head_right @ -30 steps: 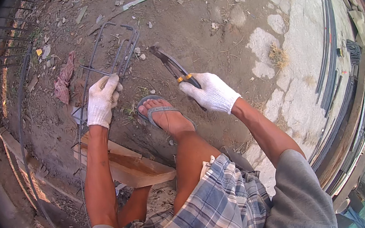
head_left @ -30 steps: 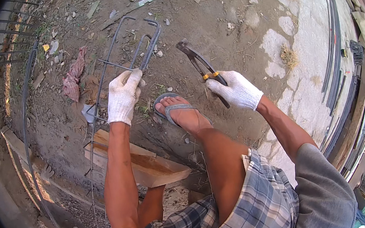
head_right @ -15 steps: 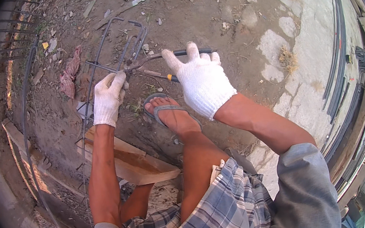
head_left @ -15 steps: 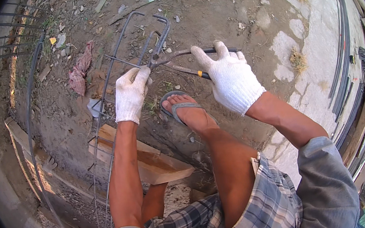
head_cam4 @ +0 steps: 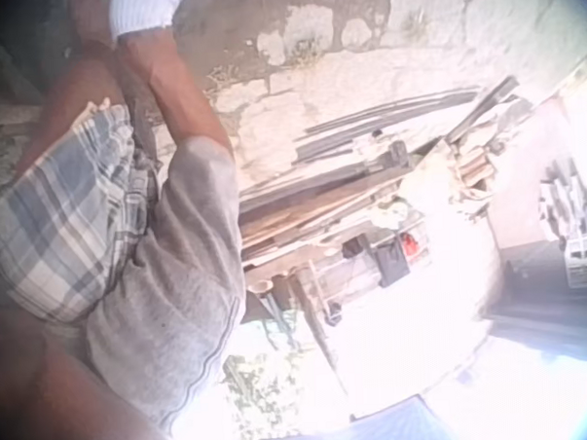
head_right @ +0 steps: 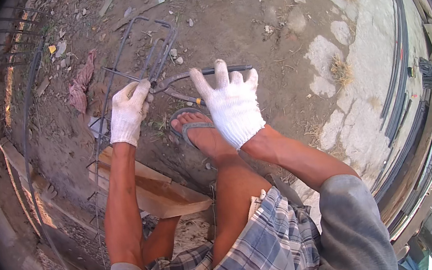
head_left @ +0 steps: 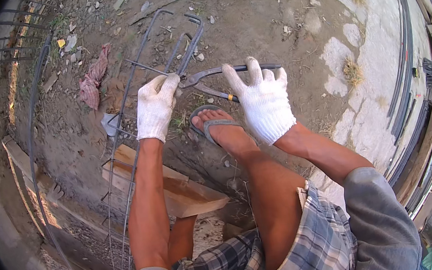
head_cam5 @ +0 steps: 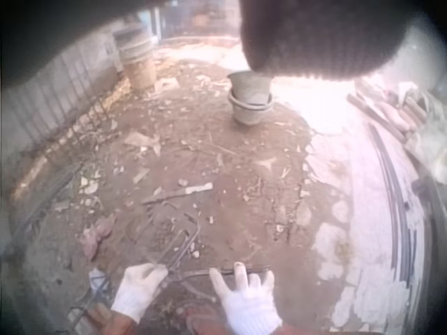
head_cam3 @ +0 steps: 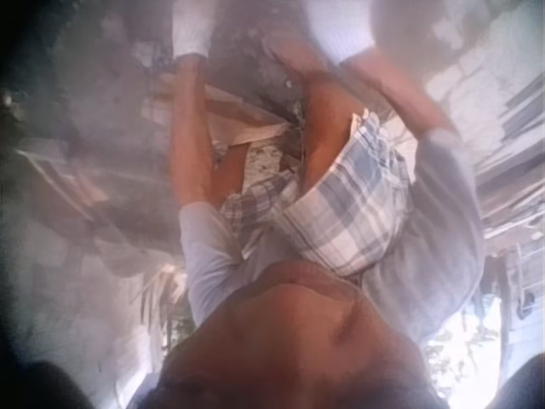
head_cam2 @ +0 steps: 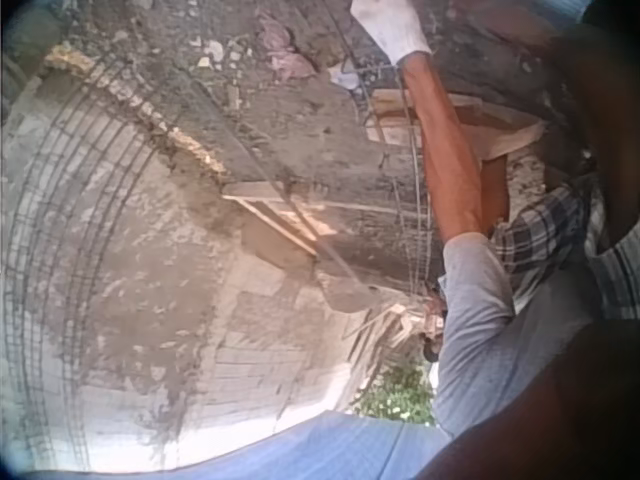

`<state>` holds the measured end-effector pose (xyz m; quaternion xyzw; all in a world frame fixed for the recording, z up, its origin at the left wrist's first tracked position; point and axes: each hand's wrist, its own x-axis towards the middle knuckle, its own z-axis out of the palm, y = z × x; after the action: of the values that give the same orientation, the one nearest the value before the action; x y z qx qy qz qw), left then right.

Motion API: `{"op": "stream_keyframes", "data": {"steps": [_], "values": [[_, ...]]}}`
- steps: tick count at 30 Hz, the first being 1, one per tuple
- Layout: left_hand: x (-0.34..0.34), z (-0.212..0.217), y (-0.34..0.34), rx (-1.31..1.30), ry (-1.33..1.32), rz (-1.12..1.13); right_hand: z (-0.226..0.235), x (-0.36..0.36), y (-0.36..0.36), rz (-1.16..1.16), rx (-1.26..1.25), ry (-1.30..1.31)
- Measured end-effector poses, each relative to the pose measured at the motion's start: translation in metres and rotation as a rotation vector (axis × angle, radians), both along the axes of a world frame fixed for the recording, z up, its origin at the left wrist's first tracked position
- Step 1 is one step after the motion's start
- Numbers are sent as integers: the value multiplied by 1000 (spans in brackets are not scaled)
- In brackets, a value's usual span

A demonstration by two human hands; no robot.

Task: The person sits on the ground and assembles a metal frame by hand. They use pliers to bend and secure the metal bars into a grid-like structure.

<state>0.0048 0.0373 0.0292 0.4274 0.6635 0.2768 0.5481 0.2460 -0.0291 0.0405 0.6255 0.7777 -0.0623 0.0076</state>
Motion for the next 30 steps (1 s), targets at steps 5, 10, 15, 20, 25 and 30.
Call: {"op": "stream_keyframes", "data": {"steps": [5,10,15,20,25,30], "values": [[-3,-1,-1,-13,-20,-8,6,4,4,1,-75,26],[-1,-2,0,-11,-24,-16,-2,10,5,88,86,-8],[-5,-3,-1,8,2,-29,10,7,12,26,-267,82],[0,-4,2,-59,-50,9,-23,28,25,-22,-744,671],[-3,-1,0,-32,-62,7,-20,30,25,0,-861,1067],[-5,0,-2,-81,-65,7,-13,31,20,-250,-1314,1316]]}}
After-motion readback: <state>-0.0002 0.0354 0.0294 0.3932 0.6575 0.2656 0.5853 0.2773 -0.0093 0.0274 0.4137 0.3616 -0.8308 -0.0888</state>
